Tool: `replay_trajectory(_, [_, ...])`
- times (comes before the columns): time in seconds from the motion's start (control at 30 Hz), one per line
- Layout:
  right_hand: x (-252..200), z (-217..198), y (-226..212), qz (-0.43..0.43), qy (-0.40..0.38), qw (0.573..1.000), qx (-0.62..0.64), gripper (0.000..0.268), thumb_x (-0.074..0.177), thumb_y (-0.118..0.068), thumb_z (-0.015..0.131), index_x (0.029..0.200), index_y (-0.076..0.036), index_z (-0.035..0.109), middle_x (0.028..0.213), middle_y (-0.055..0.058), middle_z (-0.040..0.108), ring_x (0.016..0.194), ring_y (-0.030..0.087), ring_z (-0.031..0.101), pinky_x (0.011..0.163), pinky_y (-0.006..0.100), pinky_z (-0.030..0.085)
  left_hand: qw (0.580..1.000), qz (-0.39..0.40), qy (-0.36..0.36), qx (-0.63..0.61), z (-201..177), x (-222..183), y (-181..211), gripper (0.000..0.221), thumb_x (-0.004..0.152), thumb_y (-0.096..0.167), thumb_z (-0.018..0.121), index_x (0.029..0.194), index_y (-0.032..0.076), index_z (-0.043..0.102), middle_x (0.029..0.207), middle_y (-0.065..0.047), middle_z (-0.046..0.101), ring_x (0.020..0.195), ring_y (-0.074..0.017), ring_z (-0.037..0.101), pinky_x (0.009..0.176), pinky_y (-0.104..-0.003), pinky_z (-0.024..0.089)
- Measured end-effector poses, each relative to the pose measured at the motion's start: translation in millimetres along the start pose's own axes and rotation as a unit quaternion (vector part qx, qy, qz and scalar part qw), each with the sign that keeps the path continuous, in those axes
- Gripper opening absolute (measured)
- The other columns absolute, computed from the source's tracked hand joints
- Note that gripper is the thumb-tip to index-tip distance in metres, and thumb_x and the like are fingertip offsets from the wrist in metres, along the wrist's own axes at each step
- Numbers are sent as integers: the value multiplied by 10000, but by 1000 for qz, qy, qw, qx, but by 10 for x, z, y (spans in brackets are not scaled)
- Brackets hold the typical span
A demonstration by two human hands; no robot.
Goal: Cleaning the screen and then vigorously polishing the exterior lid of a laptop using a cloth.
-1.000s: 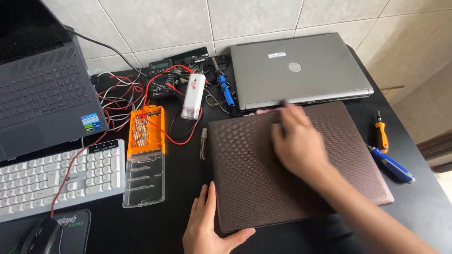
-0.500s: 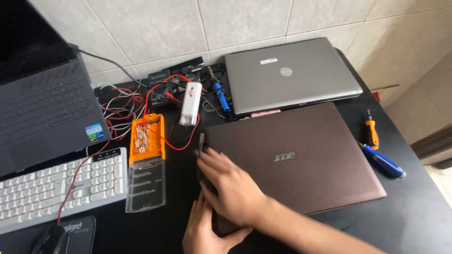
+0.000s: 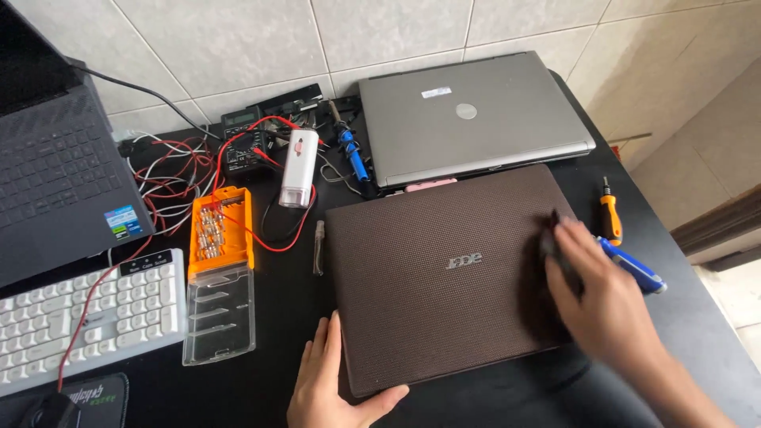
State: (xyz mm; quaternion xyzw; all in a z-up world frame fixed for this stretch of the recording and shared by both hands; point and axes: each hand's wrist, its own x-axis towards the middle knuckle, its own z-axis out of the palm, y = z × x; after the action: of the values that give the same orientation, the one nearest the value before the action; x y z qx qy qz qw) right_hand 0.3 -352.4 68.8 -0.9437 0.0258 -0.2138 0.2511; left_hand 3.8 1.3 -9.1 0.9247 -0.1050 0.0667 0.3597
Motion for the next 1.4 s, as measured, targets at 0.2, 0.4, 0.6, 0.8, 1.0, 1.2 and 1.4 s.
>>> replay_trajectory(0.2, [764, 378, 20, 114, -22, 992, -48, 505, 999, -263, 490, 1423, 6, 549, 1581, 185, 479, 1479, 366, 393, 1120, 483, 369, 1000, -19, 14, 3, 37, -13, -51, 1388, 409, 652, 1041, 1560, 190, 417, 1563, -156, 493, 1405, -333, 509, 1115, -489, 433])
replay_trajectory(0.4, [996, 916, -607, 25, -36, 998, -40, 437, 957, -277, 516, 1327, -57, 592, 1549, 168, 515, 1422, 372, 462, 1040, 538, 460, 1000, 0, 7, 7, 99, -10, -113, 1424, 416, 677, 1027, 1577, 173, 376, 1575, -164, 472, 1401, -342, 506, 1132, -499, 406])
replay_trajectory(0.6, [900, 948, -891, -129, -121, 982, 66, 508, 989, -225, 539, 1430, 26, 521, 1563, 215, 465, 1486, 410, 362, 1181, 502, 353, 1000, -20, 6, 7, 44, -3, -33, 1379, 446, 670, 1021, 1574, 183, 394, 1570, -150, 479, 1401, -318, 509, 1130, -488, 409])
replay_trajectory(0.8, [1101, 252, -94, -174, -169, 967, 73, 517, 965, -181, 596, 1446, 2, 542, 1542, 193, 499, 1446, 309, 459, 1221, 409, 313, 998, 41, 51, 11, 38, 8, -22, 1277, 515, 643, 977, 1551, 142, 422, 1520, -177, 540, 1380, -313, 552, 1113, -469, 450])
replay_trajectory(1.0, [674, -209, 304, -141, -142, 980, 3, 537, 948, -184, 594, 1460, -34, 536, 1561, 163, 495, 1484, 284, 415, 1222, 409, 319, 996, 70, 56, 19, 92, 0, -58, 1263, 561, 619, 965, 1540, 47, 407, 1515, -106, 573, 1437, -295, 505, 1126, -532, 434])
replay_trajectory(1.2, [56, -375, 240, -173, -122, 977, 16, 567, 907, -190, 602, 1441, -14, 532, 1560, 157, 510, 1501, 300, 433, 1258, 428, 312, 995, 90, 25, 21, 90, -7, -110, 1300, 588, 620, 974, 1548, 2, 353, 1558, -124, 523, 1471, -334, 457, 1127, -582, 410])
replay_trajectory(1.4, [-95, -188, -215, -207, -137, 968, 41, 571, 915, -221, 627, 1439, -13, 532, 1555, 171, 515, 1478, 341, 461, 1219, 468, 366, 996, 70, 39, 49, 117, -19, -51, 1342, 533, 619, 979, 1569, 49, 345, 1517, -117, 565, 1466, -285, 469, 1141, -546, 411])
